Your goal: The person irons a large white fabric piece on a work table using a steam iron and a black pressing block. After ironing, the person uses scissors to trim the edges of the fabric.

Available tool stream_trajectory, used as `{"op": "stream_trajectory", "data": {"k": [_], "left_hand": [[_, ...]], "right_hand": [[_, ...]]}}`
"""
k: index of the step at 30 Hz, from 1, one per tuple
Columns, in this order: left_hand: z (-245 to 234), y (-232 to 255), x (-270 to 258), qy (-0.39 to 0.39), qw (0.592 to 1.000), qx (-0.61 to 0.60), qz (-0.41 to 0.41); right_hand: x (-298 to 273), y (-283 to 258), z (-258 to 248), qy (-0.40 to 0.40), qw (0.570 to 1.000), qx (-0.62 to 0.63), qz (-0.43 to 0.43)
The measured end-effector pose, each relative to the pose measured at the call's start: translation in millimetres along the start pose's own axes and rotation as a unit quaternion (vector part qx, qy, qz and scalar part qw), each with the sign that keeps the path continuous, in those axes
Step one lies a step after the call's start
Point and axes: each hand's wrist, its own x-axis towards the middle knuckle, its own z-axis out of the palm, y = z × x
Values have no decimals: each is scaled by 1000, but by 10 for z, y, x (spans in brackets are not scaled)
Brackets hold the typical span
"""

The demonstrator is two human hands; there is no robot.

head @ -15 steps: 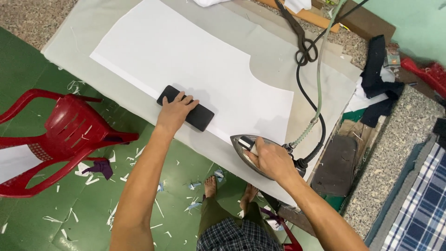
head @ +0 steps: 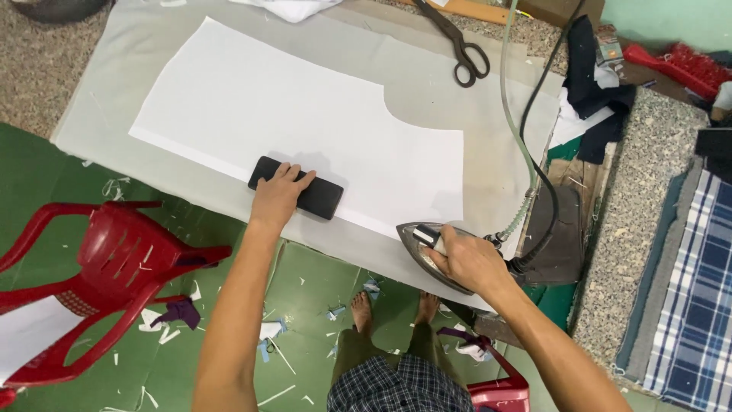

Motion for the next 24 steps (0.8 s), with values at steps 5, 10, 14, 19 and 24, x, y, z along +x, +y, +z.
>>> {"op": "stream_trajectory", "data": {"k": [5, 10, 14, 19, 24], "left_hand": [[102, -37, 23, 33, 999, -4, 12], [135, -53, 58, 26, 999, -20, 5], [-96, 1, -64, 10, 1000, -24, 3], [-228, 55, -158, -3, 1000, -27, 4], [-275, -38, -101, -23, 999, 12, 39]], "right_hand": [[-1, -1, 28, -13, 1000, 4, 24], [4, 9, 31, -21, 999, -13, 29], [-15, 25, 29, -21, 1000, -2, 22], [-27, 24, -49, -37, 999, 25, 16], [24, 41, -43, -38, 998, 43, 13]]}}
